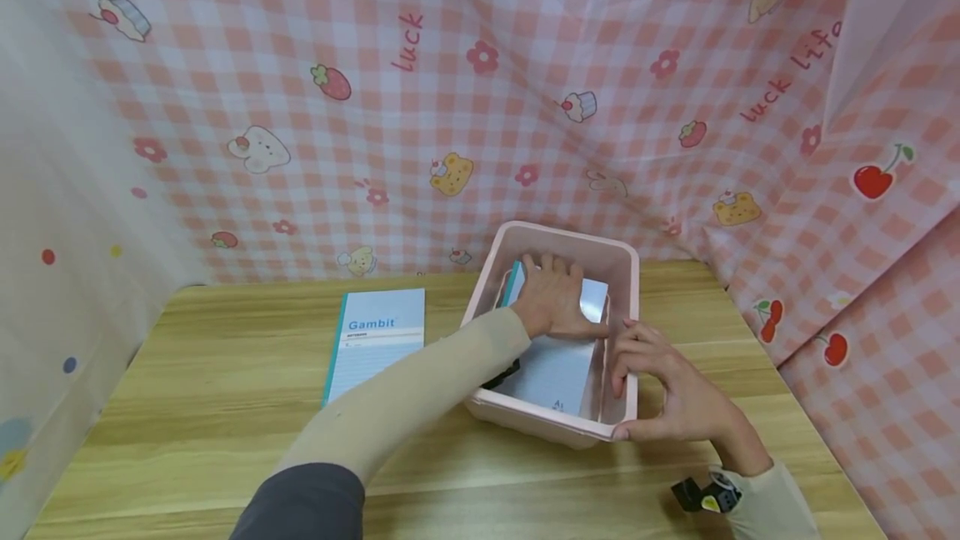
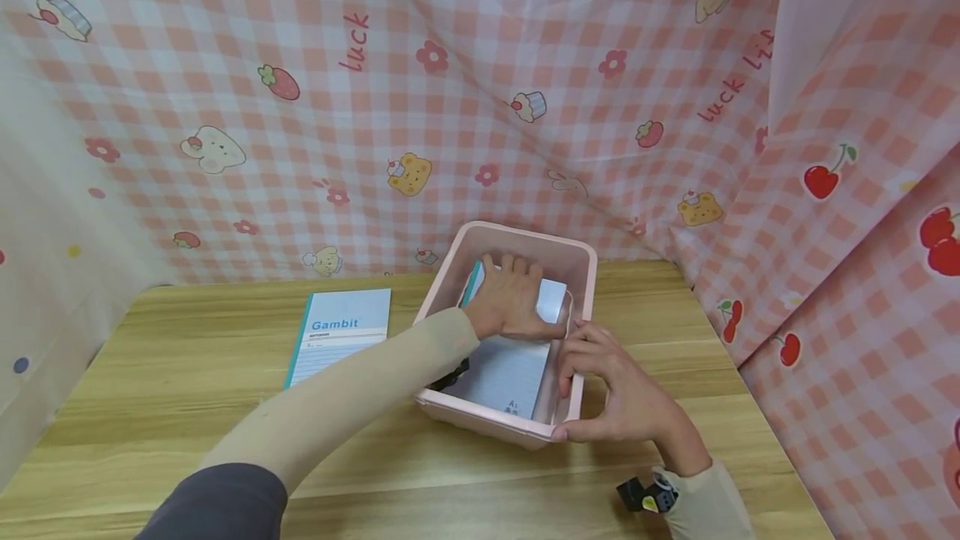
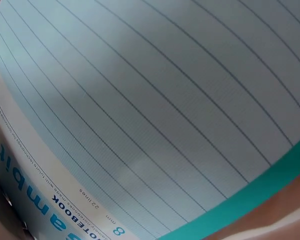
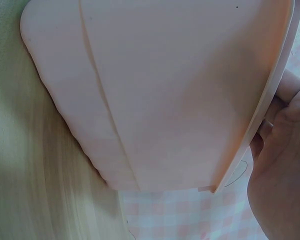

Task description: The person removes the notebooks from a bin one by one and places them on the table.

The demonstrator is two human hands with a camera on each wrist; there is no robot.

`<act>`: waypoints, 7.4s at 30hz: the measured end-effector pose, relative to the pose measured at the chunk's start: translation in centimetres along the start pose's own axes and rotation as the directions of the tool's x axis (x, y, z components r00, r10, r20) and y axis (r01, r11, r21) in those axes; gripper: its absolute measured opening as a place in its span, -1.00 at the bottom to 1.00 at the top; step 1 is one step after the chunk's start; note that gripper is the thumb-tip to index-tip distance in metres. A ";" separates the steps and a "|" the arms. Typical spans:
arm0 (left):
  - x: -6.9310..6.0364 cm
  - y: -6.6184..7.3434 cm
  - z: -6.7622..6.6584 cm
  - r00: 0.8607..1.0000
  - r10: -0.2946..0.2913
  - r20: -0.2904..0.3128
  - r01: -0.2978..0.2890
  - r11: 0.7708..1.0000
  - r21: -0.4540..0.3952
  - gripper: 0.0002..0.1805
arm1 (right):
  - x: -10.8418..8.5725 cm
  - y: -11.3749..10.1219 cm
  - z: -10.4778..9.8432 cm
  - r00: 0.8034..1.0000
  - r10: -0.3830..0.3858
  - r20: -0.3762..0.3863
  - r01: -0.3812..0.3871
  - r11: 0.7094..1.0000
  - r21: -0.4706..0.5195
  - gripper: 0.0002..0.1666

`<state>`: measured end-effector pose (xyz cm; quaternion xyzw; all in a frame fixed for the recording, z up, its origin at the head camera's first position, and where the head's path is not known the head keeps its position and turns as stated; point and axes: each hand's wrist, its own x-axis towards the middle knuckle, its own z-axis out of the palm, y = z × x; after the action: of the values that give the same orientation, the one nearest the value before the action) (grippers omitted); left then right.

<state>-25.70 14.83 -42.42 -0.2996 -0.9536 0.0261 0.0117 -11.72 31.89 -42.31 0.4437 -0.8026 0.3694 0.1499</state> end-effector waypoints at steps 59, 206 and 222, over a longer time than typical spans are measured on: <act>-3.2 -5.4 -15.0 0.930 -0.003 -0.367 -0.043 0.992 -0.117 0.04 | 0.0 0.2 0.0 1.000 -0.001 0.006 0.001 0.999 0.044 -0.52; -18.2 -30.5 4.7 0.976 -0.215 -0.032 0.190 0.915 -0.357 -0.12 | -0.1 0.5 0.5 0.999 -0.038 -0.019 0.039 0.997 0.061 -0.53; -15.6 -25.2 2.6 0.978 -0.133 -0.158 0.075 0.942 -0.328 -0.16 | 0.0 0.4 0.3 0.999 -0.030 -0.013 0.031 0.998 0.056 -0.53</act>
<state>-27.42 -14.84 -43.73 -0.2476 -0.9549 -0.1564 0.0495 -12.01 31.79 -42.66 0.4576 -0.7841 0.3924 0.1478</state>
